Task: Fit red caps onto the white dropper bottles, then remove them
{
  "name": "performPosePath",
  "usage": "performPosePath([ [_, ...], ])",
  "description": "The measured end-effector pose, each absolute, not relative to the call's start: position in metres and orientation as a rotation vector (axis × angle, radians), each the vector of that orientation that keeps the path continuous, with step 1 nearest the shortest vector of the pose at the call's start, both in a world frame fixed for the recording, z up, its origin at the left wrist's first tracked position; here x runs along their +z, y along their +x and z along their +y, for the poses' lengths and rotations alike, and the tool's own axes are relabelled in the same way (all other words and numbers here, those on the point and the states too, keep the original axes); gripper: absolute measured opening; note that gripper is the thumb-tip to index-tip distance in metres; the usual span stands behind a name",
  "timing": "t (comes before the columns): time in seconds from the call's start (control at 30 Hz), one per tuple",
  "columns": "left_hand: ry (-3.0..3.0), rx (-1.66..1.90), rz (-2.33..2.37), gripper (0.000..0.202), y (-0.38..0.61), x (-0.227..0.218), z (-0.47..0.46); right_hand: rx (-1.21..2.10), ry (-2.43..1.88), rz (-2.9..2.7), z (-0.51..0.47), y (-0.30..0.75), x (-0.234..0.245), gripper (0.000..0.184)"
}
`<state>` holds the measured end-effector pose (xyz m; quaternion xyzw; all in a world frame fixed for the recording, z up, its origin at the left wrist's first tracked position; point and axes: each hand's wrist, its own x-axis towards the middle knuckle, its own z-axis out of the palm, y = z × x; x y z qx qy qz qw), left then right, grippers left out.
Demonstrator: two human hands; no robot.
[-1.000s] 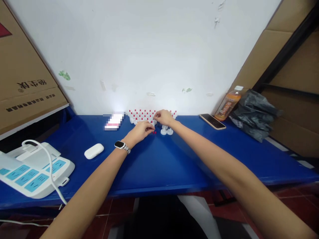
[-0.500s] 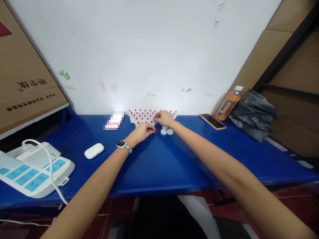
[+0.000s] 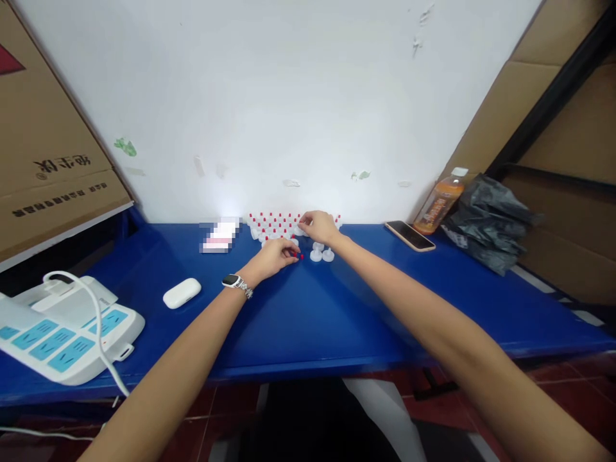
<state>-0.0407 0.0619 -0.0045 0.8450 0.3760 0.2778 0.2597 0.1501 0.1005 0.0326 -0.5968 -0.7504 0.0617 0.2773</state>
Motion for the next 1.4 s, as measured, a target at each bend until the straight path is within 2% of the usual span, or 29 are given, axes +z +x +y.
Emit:
performPosePath([
  [0.13, 2.387, 0.827, 0.999, 0.039, -0.042, 0.003, 0.056, 0.175, -1.435, -1.887, 0.082, 0.158, 0.038, 0.016],
  [0.27, 2.433, 1.107, 0.941, 0.027, -0.042, 0.022, 0.040, 0.440, -1.133, -1.692, 0.052, 0.164, 0.033, 0.019],
  [0.43, 2.477, 1.336, 0.853, 0.022, -0.033, 0.037, 0.024, 0.810, -0.903, -1.401, 0.010, 0.164, 0.026, 0.034],
  [0.6, 2.604, 1.208, 0.764, 0.023, -0.015, 0.028, 0.011, 1.074, -0.930, -1.373, -0.020, 0.154, 0.019, 0.045],
  [0.83, 3.007, 0.878, 0.642, 0.027, -0.003, 0.025, 0.001, 1.169, -0.927, -1.262, -0.019, 0.146, 0.005, 0.044],
  [1.1, 2.942, 0.928, 0.787, 0.025, -0.009, 0.022, 0.010, 1.334, -0.900, -1.150, -0.021, 0.140, 0.006, 0.045],
  [1.2, 2.849, 0.984, 0.870, 0.028, -0.011, 0.021, 0.011, 1.383, -0.946, -1.254, -0.024, 0.141, 0.009, 0.055],
  [1.4, 2.966, 0.931, 0.744, 0.033, -0.014, 0.024, 0.011, 1.530, -0.904, -1.136, -0.028, 0.139, 0.013, 0.059],
])
